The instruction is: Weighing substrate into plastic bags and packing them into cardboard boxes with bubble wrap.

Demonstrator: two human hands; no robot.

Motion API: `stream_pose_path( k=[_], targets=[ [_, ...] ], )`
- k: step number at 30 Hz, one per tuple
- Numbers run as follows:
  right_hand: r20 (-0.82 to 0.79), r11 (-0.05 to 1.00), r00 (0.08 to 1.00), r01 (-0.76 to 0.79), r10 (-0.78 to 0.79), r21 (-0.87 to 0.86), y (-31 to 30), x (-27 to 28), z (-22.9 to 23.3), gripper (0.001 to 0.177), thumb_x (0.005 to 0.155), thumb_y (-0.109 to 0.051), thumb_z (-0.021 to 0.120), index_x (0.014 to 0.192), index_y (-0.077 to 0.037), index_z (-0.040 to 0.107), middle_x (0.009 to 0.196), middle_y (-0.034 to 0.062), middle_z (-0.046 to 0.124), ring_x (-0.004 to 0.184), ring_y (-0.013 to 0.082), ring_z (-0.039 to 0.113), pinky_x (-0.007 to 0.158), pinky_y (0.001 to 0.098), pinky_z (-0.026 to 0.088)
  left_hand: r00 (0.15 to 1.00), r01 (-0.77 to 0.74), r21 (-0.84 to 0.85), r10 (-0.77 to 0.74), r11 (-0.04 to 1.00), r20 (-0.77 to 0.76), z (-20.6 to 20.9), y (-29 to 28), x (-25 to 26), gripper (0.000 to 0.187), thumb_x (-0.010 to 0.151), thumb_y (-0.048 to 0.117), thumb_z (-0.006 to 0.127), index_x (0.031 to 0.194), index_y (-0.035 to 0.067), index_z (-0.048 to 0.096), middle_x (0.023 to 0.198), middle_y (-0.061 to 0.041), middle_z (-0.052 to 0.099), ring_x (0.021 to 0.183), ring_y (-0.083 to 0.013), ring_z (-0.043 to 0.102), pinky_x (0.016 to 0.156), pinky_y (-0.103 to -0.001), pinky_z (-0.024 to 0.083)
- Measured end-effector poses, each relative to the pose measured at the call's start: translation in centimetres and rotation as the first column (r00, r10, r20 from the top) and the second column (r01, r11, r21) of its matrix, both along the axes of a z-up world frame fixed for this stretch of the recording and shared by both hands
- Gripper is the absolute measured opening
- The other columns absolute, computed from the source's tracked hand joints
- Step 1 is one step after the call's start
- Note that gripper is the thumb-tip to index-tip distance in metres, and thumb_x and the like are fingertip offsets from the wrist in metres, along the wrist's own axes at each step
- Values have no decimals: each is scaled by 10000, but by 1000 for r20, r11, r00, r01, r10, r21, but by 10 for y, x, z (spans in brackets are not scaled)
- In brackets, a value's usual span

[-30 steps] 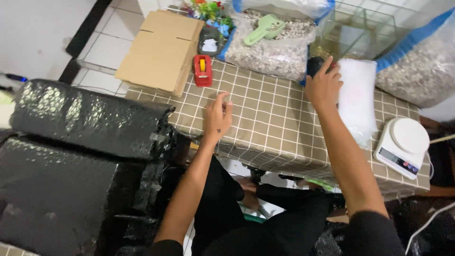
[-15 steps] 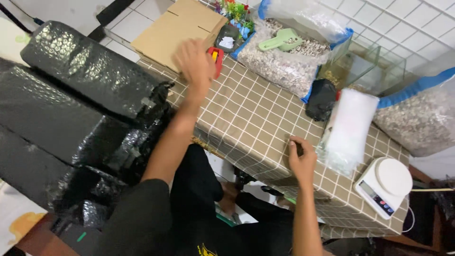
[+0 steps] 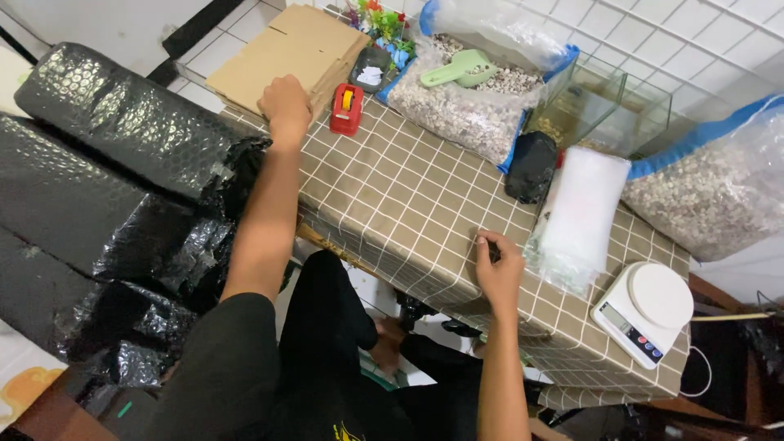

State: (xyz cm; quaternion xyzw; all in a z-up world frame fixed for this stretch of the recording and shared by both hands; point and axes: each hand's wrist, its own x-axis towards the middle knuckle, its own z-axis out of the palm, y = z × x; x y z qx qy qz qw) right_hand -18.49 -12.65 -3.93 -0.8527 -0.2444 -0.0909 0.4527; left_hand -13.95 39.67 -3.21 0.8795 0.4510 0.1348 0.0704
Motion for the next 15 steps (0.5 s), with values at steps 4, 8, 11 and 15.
stream_pose_path(
  k=[4, 8, 11, 15],
  targets=[
    [-17, 1000, 1000, 5, -5, 6, 1, -1, 2, 233, 1008, -226, 585, 1081, -110, 772, 1074, 55, 764, 1029, 234, 697, 867, 386, 525, 985, -45, 148, 19, 988, 169, -6, 9, 5, 64, 843, 93, 728, 892, 133, 743, 931, -127, 741, 844, -385, 738, 639, -483, 592],
    [26, 1000, 999, 20, -20, 15, 0, 1, -3, 194, 990, -192, 600, 1056, -116, 765, 1057, 45, 770, 1014, 222, 704, 885, 362, 511, 919, -94, 221, -1, 971, 393, 16, -2, -1, 178, 1025, 134, 611, 908, 41, 708, 741, -76, 723, 593, -162, 676, 424, -256, 521],
    [25, 1000, 999, 26, -26, 4, 2, 4, -5, 171, 979, -173, 610, 1043, -129, 763, 1051, 35, 771, 1007, 216, 702, 899, 356, 506, 770, -213, 405, -102, 889, 629, 47, -20, -13, 206, 1023, 289, 602, 999, 139, 742, 697, 20, 725, 513, -69, 600, 437, -212, 424],
    [-82, 999, 997, -6, 2, -41, 2, 6, 8, 242, 985, -255, 610, 1111, -107, 754, 1088, 55, 770, 1008, 222, 700, 875, 363, 515, 580, -68, 457, -337, 887, 742, 111, -71, -39, 159, 1030, 158, 540, 1032, 130, 697, 746, 9, 737, 550, -80, 632, 434, -229, 481]
  ],
)
